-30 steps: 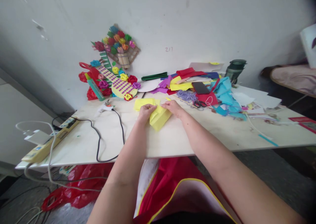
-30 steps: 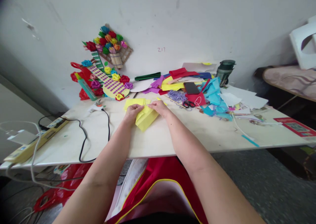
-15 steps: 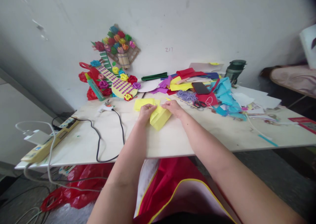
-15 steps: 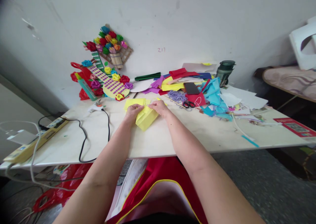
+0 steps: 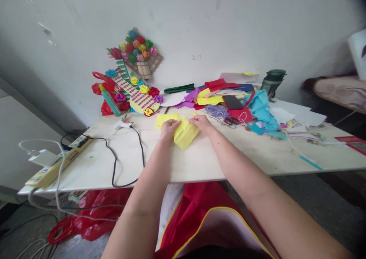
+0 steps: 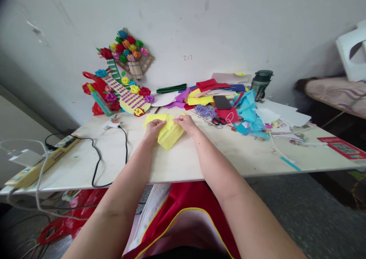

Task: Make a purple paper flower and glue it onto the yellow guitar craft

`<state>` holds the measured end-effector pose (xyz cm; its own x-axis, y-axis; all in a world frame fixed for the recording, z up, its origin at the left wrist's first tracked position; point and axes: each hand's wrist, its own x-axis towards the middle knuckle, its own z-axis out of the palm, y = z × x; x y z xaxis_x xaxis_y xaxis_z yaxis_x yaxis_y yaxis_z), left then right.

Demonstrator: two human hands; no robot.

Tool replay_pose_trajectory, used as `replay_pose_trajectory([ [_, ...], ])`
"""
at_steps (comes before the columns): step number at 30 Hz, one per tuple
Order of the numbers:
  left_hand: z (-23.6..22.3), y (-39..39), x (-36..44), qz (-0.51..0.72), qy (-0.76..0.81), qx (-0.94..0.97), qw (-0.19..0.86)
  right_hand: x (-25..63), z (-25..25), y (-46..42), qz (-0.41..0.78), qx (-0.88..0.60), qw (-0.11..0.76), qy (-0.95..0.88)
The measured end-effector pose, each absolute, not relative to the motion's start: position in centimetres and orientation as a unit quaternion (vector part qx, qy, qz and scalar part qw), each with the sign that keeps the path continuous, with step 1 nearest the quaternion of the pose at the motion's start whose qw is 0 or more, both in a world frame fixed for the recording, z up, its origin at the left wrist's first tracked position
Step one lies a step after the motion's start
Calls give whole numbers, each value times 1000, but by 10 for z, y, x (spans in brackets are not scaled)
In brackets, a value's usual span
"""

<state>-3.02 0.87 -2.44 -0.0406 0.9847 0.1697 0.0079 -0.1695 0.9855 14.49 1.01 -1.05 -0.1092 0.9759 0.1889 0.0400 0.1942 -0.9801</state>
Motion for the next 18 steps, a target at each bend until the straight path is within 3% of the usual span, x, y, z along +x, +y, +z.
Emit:
replay_pose_trajectory([
  [4, -21, 5, -30, 540, 466, 536, 452, 145, -12, 12, 474, -426, 517, -571],
  [14, -25, 6, -33, 533, 357, 468, 608, 143, -14, 14, 449, -432, 539, -566],
  [18, -24, 2, -32, 514, 363, 476, 614, 143, -16, 15, 453, -431, 540, -563],
])
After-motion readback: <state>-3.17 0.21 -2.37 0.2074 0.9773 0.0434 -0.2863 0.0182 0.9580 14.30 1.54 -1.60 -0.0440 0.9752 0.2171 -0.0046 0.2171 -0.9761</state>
